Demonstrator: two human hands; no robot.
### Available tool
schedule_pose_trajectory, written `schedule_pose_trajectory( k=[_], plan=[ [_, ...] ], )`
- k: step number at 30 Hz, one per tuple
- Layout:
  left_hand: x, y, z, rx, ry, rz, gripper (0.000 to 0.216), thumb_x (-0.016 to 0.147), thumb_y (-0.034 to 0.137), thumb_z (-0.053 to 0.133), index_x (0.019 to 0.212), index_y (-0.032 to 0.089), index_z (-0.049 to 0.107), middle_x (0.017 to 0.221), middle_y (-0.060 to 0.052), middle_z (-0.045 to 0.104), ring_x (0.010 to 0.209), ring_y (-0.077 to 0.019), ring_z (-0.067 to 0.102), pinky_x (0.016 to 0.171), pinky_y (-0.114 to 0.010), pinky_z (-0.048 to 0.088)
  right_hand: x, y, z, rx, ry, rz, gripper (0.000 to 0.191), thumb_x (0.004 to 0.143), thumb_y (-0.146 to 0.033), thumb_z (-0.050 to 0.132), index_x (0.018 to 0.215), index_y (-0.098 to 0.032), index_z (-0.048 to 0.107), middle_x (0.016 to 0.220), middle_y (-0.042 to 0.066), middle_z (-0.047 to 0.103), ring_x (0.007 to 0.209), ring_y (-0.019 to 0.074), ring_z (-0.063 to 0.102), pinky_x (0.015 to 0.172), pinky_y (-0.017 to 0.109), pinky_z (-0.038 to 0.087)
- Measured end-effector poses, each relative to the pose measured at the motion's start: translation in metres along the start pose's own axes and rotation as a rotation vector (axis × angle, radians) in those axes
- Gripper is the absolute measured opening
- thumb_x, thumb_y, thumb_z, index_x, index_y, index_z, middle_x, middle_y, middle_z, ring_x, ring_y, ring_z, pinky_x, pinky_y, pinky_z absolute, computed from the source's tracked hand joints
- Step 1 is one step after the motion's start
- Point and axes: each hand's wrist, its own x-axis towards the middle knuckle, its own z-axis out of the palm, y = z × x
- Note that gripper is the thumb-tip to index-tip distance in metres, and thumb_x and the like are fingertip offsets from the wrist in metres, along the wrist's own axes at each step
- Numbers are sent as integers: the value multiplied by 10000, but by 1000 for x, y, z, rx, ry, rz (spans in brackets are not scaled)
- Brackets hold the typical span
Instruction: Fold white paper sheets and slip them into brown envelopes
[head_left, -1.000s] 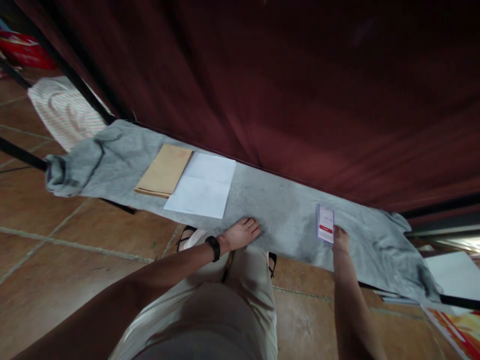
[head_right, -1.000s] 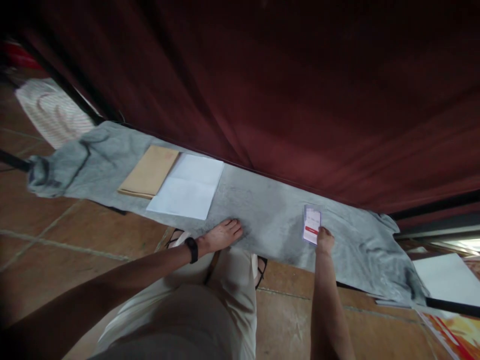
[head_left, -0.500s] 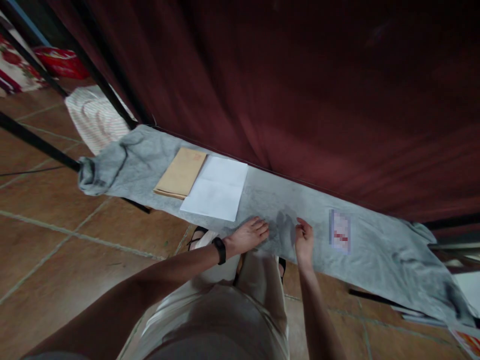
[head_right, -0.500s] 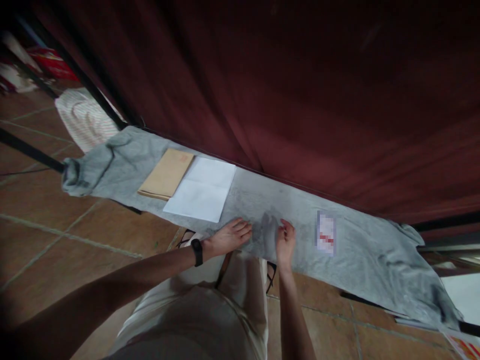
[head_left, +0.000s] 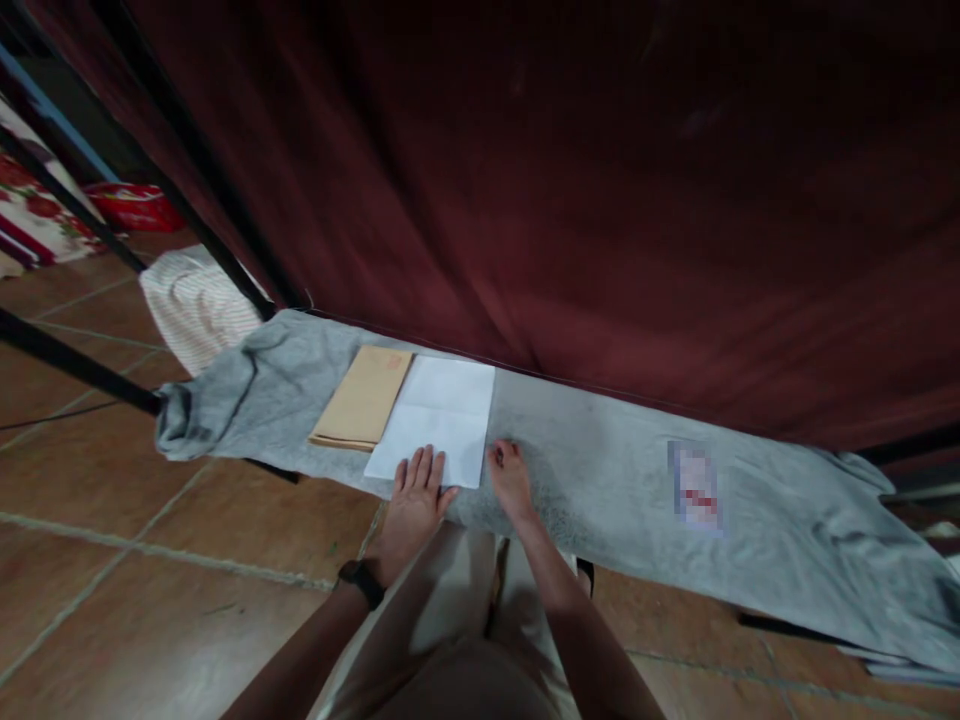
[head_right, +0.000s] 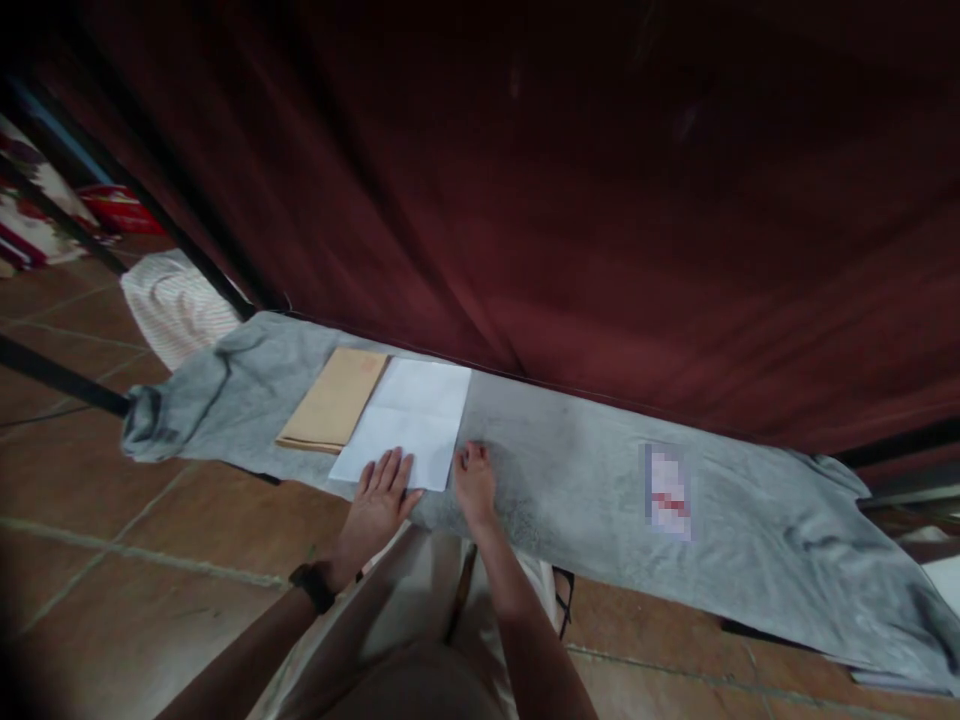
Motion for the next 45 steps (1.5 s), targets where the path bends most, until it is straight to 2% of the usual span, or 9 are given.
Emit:
schedule_pose_trajectory(
  k=[6, 10, 13, 17, 20, 24, 31, 38, 45],
  plan=[
    [3, 0, -1, 19, -11, 23, 550, 996, 464, 454, 1404, 106, 544, 1460, -232, 541, 1371, -379, 496, 1129, -568, 368, 3, -18, 19, -249, 26, 10, 226, 899, -405, 603, 1035, -234, 662, 1103, 90, 652, 902, 253, 652, 764, 339, 472],
    [5, 1, 0, 29, -32, 13, 520, 995, 441, 464, 1373, 103, 578, 1446, -221, 558, 1344, -380, 519, 1103, -552, 397, 9, -23, 23, -366, -6, 88, 242, 906, -355, 590, 1095, -206, 612, 1139, 102, 659, 933, 236, 662, 771, 317, 489],
    [4, 1, 0, 11, -41, 25, 489, 999, 431, 459, 1349, 121, 602, 1425, -205, 582, 1306, -359, 554, 1096, -529, 409, 12, -24, 25, -291, 7, 112, 168, 885, -301, 591, 1018, -202, 619, 1099, 97, 678, 912, 222, 673, 768, 302, 497],
    [1, 1, -7, -61, 12, 66, 493, 1001, 430, 461, 1402, 161, 555, 1478, -178, 538, 1375, -334, 490, 1143, -529, 361, 16, -15, 21, -132, 44, 78, 68, 859, -272, 573, 870, -226, 621, 881, 46, 709, 808, 200, 674, 733, 283, 499],
    [-2, 5, -16, -116, 67, 72, 518, 1013, 419, 447, 1481, 198, 469, 1555, -158, 452, 1459, -325, 382, 1178, -541, 310, 19, -2, 6, -23, 94, 69, 65, 831, -293, 566, 808, -238, 592, 768, 13, 689, 729, 184, 653, 699, 277, 500],
    [-3, 14, -24, -199, 92, 70, 557, 1012, 423, 463, 1525, 215, 411, 1603, -150, 377, 1482, -327, 342, 1173, -520, 341, 19, 26, -32, 93, 198, 89, 148, 799, -384, 557, 755, -243, 549, 692, -3, 642, 681, 175, 619, 661, 277, 499],
    [0, 44, -10, -243, 68, 176, 574, 1010, 359, 496, 1550, 227, 355, 1613, -145, 358, 1494, -313, 320, 1180, -519, 339, 3, 69, -95, 224, 381, 201, 335, 702, -563, 605, 703, -235, 537, 601, -24, 563, 600, 159, 542, 576, 269, 444],
    [0, 75, 4, -282, -35, 259, 536, 1012, 298, 476, 1534, 223, 381, 1639, -127, 313, 1529, -292, 241, 1194, -521, 317, -2, 85, -106, 324, 419, 284, 346, 623, -556, 671, 657, -234, 550, 585, -31, 552, 579, 158, 512, 579, 284, 422],
    [1, 87, 7, -381, -89, 250, 520, 999, 273, 485, 1513, 234, 417, 1625, -120, 347, 1521, -286, 269, 1184, -534, 345, -5, 78, -127, 374, 418, 255, 428, 614, -631, 672, 698, -229, 550, 617, -41, 524, 591, 151, 483, 588, 286, 397]
  ],
)
